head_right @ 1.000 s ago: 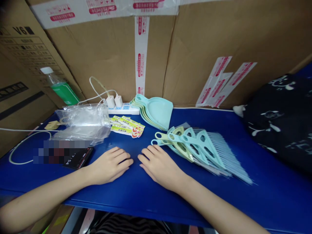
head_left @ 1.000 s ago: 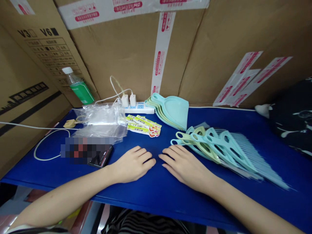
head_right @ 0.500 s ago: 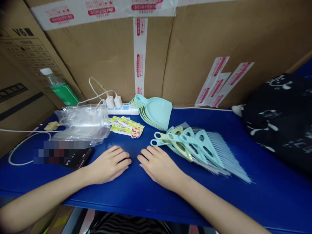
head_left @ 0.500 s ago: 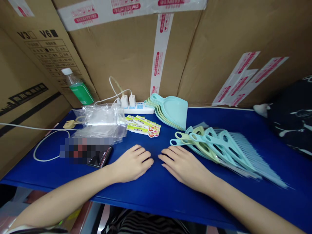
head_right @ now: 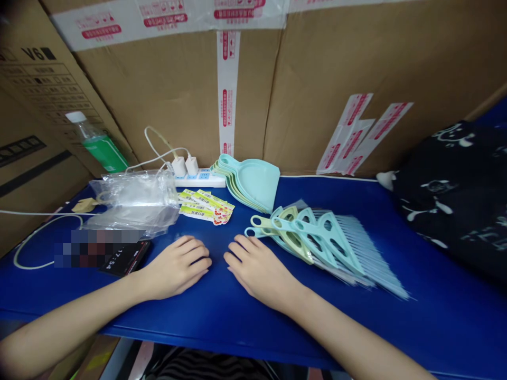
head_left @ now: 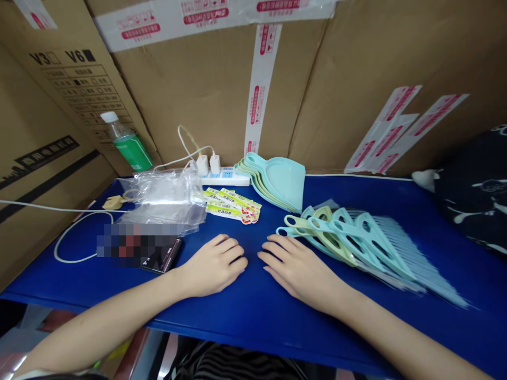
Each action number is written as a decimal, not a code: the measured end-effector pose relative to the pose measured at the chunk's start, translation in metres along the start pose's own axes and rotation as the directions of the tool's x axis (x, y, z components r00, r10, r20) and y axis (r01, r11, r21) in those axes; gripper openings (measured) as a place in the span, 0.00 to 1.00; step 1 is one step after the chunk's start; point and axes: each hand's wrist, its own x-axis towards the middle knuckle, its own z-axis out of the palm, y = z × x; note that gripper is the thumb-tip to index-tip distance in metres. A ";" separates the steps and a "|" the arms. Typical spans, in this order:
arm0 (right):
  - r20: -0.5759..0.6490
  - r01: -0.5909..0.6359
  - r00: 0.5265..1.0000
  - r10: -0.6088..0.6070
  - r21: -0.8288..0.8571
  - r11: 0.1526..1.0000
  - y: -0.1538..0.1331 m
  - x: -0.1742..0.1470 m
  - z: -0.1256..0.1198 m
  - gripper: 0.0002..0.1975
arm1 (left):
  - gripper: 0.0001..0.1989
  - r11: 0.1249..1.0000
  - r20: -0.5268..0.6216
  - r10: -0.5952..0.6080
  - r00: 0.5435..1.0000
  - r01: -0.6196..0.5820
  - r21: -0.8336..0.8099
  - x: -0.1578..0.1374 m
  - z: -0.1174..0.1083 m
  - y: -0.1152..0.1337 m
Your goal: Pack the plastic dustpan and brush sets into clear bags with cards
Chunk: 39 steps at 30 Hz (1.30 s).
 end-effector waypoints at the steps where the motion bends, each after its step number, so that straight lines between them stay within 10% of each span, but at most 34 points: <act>1: 0.003 -0.001 1.000 0.001 0.006 1.000 0.000 0.000 0.000 0.08 | 0.06 1.000 0.001 0.003 1.000 -0.003 -0.004 0.000 0.001 0.000; 31: -0.014 0.037 0.999 -0.037 -0.012 0.999 -0.002 0.001 -0.003 0.14 | 0.07 1.000 0.007 -0.019 1.000 0.019 0.001 0.002 0.000 0.003; 39: -0.133 -0.110 0.987 0.086 -0.189 0.976 0.028 0.000 -0.044 0.11 | 0.08 0.999 0.061 -0.032 0.998 0.031 0.014 0.002 -0.002 0.002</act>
